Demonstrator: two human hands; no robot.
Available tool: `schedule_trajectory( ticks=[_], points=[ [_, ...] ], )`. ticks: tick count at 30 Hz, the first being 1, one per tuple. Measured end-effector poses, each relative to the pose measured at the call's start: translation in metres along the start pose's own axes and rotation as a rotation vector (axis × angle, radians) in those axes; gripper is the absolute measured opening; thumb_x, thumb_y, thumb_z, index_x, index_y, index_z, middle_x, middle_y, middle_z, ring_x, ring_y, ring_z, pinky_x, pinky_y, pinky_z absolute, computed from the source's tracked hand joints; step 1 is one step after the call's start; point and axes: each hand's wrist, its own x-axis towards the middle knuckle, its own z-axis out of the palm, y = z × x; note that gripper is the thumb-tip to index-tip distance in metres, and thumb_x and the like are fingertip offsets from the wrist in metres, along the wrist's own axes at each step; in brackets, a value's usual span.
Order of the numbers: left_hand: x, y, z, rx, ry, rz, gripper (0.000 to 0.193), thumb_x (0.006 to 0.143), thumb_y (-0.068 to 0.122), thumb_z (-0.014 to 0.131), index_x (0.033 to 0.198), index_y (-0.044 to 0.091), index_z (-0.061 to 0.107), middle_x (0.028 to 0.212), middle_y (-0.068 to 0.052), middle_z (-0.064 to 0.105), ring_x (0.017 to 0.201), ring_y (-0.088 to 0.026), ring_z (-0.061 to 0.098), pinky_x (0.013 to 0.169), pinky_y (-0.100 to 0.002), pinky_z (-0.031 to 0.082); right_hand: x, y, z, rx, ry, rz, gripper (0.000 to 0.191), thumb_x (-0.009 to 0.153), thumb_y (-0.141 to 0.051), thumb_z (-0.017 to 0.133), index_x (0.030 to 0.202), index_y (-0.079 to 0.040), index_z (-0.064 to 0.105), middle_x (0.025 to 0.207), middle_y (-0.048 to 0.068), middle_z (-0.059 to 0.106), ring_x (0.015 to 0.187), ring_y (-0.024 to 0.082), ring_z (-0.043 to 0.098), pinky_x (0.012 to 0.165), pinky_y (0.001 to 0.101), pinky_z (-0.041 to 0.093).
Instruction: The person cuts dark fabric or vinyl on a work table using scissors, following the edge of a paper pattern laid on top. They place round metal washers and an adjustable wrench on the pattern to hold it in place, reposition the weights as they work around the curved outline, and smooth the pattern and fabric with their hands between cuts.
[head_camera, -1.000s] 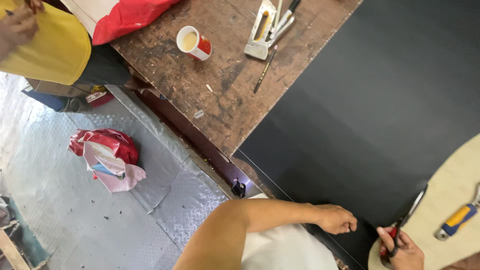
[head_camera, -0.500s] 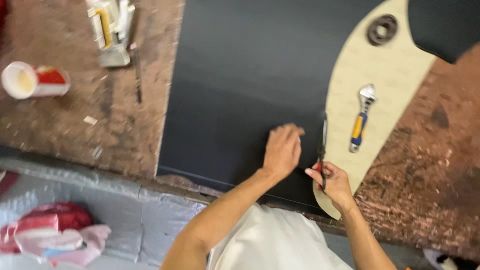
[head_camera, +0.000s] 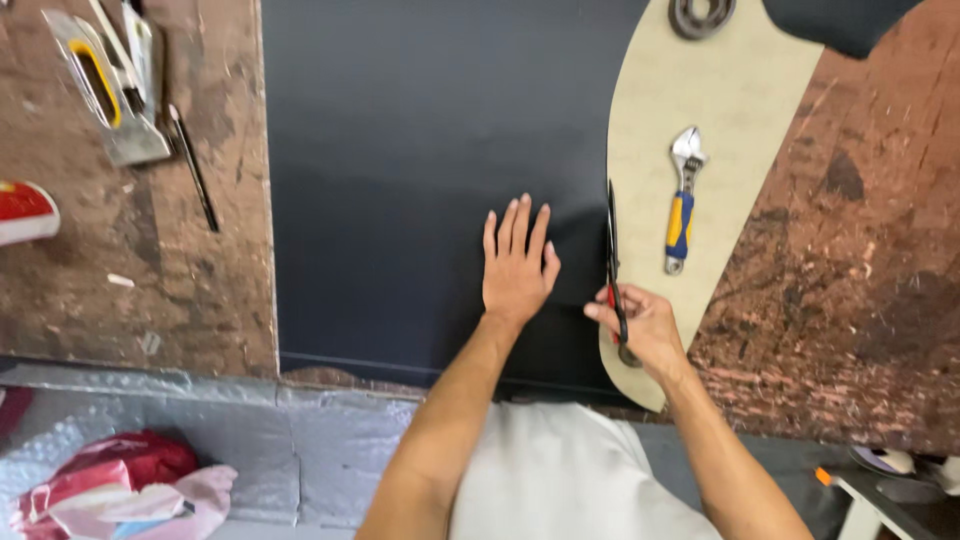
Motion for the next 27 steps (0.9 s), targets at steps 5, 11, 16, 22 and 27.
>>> schedule_trajectory(
  ticks=[5,11,16,22,27],
  points=[
    [0.0,0.001,-0.002,0.021,0.001,-0.005,0.051,0.098,0.023,0.057,0.147,0.008,0.054,0.156,-0.017,0.044,0.148,-0.032,0.039,0.126,-0.057,0.028,-0.004,0.001,0.003,0.065,-0.026,0.008,0.024,0.08,-0.014,0.086,0.093,-0.003,0.069,0.064,-0.003,0.06,0.048,0.005,0.048,0.044,0.0212,0.035],
    [-0.002,0.002,0.001,0.038,0.023,0.007,0.051,0.098,0.022,0.058,0.147,0.007,0.054,0.157,-0.017,0.044,0.148,-0.032,0.038,0.125,-0.057,0.029,-0.001,-0.012,0.008,0.063,0.011,0.069,0.024,0.078,-0.013,0.087,0.093,-0.004,0.071,0.064,-0.003,0.061,0.047,0.005,0.048,0.043,0.0217,0.036],
    [-0.003,0.002,0.0,0.032,-0.01,-0.002,0.051,0.098,0.023,0.058,0.146,0.007,0.054,0.157,-0.017,0.043,0.148,-0.032,0.038,0.125,-0.057,0.029,0.012,-0.027,0.015,0.13,-0.009,-0.004,0.023,0.081,-0.014,0.085,0.095,-0.004,0.07,0.068,-0.004,0.064,0.051,0.003,0.051,0.046,0.0192,0.041],
    [-0.003,0.002,0.001,0.038,-0.009,-0.001,0.05,0.099,0.024,0.056,0.147,0.008,0.054,0.158,-0.016,0.042,0.149,-0.031,0.037,0.126,-0.056,0.028,0.01,-0.029,0.021,0.144,-0.016,-0.023,0.023,0.082,-0.014,0.085,0.095,-0.002,0.068,0.066,-0.002,0.062,0.049,0.004,0.05,0.045,0.0202,0.039],
    [-0.004,0.001,0.001,0.027,-0.03,-0.005,0.051,0.1,0.024,0.056,0.148,0.008,0.053,0.158,-0.017,0.042,0.149,-0.032,0.036,0.126,-0.057,0.027,0.02,-0.038,0.026,0.139,0.036,0.023,0.022,0.08,-0.012,0.084,0.095,-0.003,0.069,0.068,-0.002,0.063,0.048,0.005,0.051,0.044,0.0212,0.039]
  ],
)
